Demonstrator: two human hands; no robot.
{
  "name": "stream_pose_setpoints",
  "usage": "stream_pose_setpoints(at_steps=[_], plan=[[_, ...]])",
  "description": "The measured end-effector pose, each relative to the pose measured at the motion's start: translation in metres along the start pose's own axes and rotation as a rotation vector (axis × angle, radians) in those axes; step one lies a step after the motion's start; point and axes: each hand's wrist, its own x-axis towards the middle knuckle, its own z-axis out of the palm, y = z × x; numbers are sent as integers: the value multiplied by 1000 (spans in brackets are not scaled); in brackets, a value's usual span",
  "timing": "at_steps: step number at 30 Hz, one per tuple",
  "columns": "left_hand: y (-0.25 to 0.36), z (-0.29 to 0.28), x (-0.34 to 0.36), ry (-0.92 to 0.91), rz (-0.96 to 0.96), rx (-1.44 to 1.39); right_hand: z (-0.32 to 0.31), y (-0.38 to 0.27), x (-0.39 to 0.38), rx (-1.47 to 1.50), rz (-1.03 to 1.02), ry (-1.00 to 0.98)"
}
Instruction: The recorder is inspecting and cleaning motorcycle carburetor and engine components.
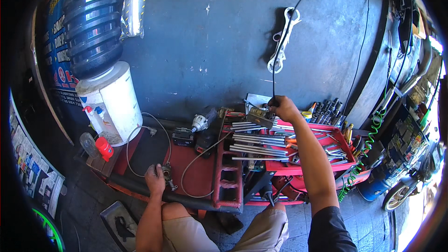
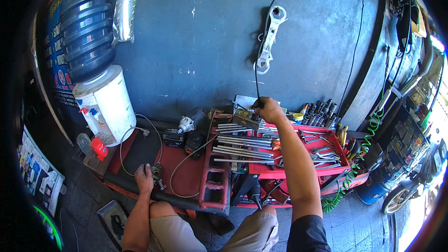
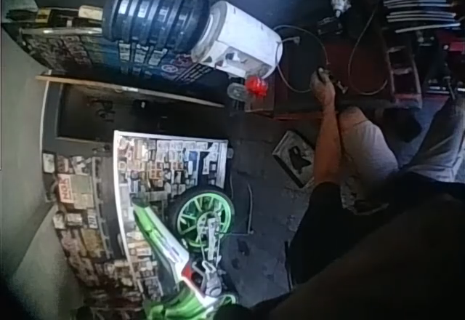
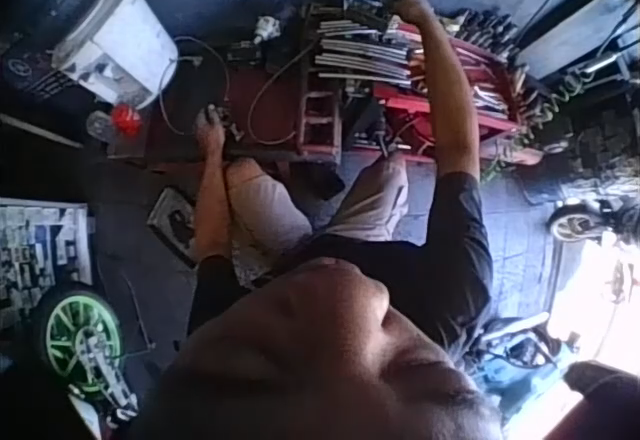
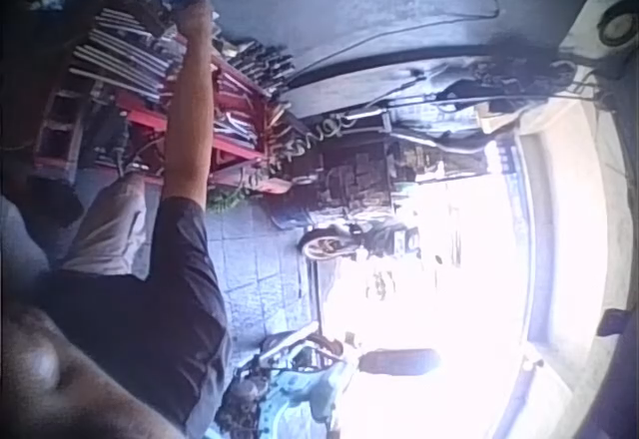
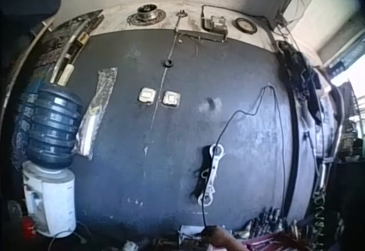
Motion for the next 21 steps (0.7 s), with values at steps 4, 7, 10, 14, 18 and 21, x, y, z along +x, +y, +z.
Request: stream_pose_setpoints(at_steps=[4, 7, 10, 14, 18, 21], plan=[[2, 0, -1, 14, -9, 6, 2, 0, -8, 42, -15, 35], [5, -1, -1, -2, -7, 11, 3, 1, -13, 70, 4, 50], [8, -2, -1, 15, 12, 19, 5, 6, -16, 88, -28, 87], [12, -2, -2, 51, 45, 23, 9, 19, -15, 164, -17, 99], [10, 0, -2, 35, 27, 47, 13, 32, -14, 312, 88, 152], [5, 3, -2, 35, 50, 53, 15, 37, -17, 366, 92, 159]])
